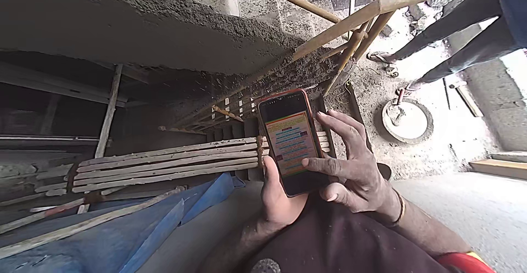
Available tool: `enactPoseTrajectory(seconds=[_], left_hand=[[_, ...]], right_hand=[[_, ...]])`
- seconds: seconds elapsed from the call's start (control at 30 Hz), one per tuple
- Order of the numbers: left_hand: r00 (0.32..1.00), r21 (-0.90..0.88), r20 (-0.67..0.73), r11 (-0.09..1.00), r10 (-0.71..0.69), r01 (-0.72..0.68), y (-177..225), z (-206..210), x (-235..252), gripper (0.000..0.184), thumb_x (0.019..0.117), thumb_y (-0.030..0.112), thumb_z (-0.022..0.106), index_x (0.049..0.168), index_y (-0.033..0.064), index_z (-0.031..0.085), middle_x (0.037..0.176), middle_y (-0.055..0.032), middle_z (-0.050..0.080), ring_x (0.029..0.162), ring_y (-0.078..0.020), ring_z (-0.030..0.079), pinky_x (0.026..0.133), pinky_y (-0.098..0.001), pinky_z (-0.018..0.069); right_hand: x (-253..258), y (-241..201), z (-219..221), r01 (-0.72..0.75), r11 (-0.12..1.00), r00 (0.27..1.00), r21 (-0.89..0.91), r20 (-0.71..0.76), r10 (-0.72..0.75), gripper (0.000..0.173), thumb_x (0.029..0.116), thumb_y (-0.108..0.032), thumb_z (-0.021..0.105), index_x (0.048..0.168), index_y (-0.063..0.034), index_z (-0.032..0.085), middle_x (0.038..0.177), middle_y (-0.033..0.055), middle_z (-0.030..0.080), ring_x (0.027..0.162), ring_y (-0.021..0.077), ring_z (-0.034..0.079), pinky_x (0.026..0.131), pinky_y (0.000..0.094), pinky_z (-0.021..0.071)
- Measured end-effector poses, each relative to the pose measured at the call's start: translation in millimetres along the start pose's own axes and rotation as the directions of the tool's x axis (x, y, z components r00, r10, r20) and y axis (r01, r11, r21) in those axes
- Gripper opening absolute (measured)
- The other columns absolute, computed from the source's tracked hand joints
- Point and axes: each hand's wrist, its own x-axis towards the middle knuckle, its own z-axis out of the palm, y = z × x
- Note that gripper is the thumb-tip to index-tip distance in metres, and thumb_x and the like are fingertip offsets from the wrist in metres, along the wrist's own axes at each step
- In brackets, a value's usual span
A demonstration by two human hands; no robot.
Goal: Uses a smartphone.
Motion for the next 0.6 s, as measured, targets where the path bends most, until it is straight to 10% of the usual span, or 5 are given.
enactPoseTrajectory(seconds=[0.6], left_hand=[[0.999,0.005,-0.025,0.999,0.035,-0.035,-3.2,-6.1,-1.8,0.057,0.1007,0.055,0.052,0.137,0.0113,0.057,0.128,-0.0144,0.066,0.122,-0.0267,0.063,0.103,-0.0507,0.0512]], right_hand=[[1.2,1.4,-0.5,-0.004,1.0,1.0,0.007,-0.006,0.004,0.049,0.0996,-0.066,0.045,0.113,-0.0308,0.077,0.158,0.0145,0.042,0.153,0.0365,0.024,0.123,0.0548,0.0263]])
